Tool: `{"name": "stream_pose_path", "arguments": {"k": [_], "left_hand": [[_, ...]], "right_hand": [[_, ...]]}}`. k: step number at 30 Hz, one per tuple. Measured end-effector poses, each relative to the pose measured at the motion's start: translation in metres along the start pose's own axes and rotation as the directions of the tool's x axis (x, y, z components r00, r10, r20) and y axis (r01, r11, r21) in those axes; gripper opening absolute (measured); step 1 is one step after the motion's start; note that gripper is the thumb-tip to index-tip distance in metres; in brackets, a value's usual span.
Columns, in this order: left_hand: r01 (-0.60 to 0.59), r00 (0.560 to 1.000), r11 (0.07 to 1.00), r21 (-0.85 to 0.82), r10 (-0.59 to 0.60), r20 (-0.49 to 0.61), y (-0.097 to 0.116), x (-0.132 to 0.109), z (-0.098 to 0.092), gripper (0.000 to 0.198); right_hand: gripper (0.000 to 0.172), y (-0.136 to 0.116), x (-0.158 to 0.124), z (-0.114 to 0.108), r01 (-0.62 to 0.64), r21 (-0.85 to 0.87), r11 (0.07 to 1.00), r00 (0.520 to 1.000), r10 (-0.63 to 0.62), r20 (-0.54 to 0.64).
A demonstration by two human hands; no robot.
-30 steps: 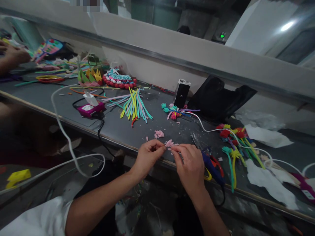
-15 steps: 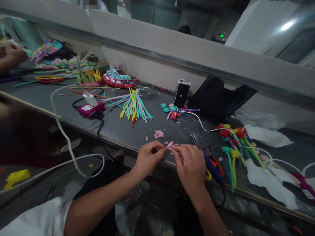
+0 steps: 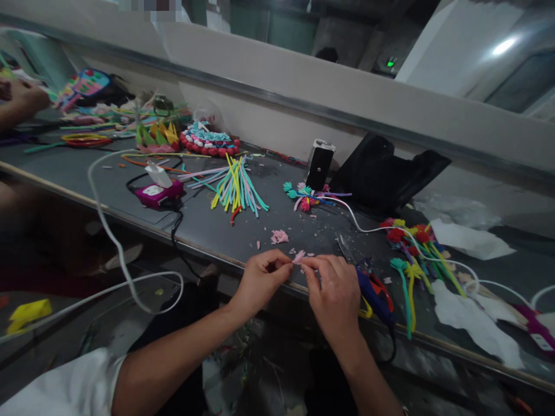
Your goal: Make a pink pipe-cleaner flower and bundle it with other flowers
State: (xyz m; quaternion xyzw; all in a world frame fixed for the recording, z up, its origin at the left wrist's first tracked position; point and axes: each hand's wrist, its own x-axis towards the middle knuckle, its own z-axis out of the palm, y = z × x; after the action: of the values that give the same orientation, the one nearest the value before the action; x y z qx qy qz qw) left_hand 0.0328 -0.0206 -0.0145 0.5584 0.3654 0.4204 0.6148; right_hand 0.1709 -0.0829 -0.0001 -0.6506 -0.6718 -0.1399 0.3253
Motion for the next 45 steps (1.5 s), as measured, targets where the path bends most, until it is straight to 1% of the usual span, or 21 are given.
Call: {"name": "stream_pose_path", "arguments": {"k": [9, 13, 15, 20, 22, 27, 33, 40, 44, 45], "left_hand": [[-0.017, 1.0, 1.0, 0.018, 0.017, 0.004, 0.001, 0.0, 0.0, 0.015], [-0.004, 1.0, 1.0, 0.014, 0.004, 0.0, 0.0, 0.0, 0.0, 0.015], [-0.002, 1.0, 1.0, 0.014, 0.002, -0.001, -0.001, 0.001, 0.0, 0.016], [0.001, 1.0, 1.0, 0.0, -0.001, -0.017, -0.002, 0.001, -0.002, 0.02], [0.013, 0.999, 1.0, -0.024, -0.014, -0.033, -0.002, 0.001, -0.003, 0.019], [0.042, 0.997, 0.997, -0.059, -0.046, -0.057, 0.002, 0.0, -0.001, 0.018], [0.054, 0.998, 0.996, -0.065, -0.056, -0.022, 0.004, -0.002, 0.0, 0.017], [0.03, 1.0, 0.997, -0.068, -0.029, 0.011, 0.002, -0.002, 0.0, 0.016], [0.016, 1.0, 0.998, -0.059, -0.015, 0.01, 0.001, -0.002, -0.001, 0.017], [0.004, 1.0, 0.999, -0.051, -0.004, 0.009, 0.001, -0.002, -0.001, 0.017]], "right_hand": [[0.015, -0.001, 0.001, 0.0, -0.006, -0.018, 1.0, 1.0, 0.006, 0.02], [0.015, -0.002, 0.001, 0.001, 0.003, -0.028, 1.0, 1.0, -0.003, 0.013], [0.014, -0.001, 0.001, 0.001, 0.016, -0.027, 1.0, 1.0, -0.016, -0.011], [0.014, 0.001, -0.001, -0.004, 0.018, -0.029, 0.999, 0.99, -0.022, -0.138], [0.013, 0.002, -0.002, -0.006, 0.015, -0.027, 1.0, 0.987, -0.019, -0.16], [0.011, 0.001, -0.003, -0.007, 0.011, -0.005, 1.0, 0.988, -0.012, -0.151], [0.01, -0.003, -0.002, -0.008, 0.021, 0.024, 0.999, 0.991, -0.018, -0.13], [0.008, -0.002, -0.002, -0.008, 0.007, 0.023, 1.0, 0.993, -0.004, -0.115], [0.006, -0.003, -0.001, -0.009, 0.003, 0.031, 1.0, 0.99, 0.002, -0.142], [0.008, -0.003, -0.001, -0.01, -0.006, 0.031, 0.999, 0.988, 0.01, -0.153]]}}
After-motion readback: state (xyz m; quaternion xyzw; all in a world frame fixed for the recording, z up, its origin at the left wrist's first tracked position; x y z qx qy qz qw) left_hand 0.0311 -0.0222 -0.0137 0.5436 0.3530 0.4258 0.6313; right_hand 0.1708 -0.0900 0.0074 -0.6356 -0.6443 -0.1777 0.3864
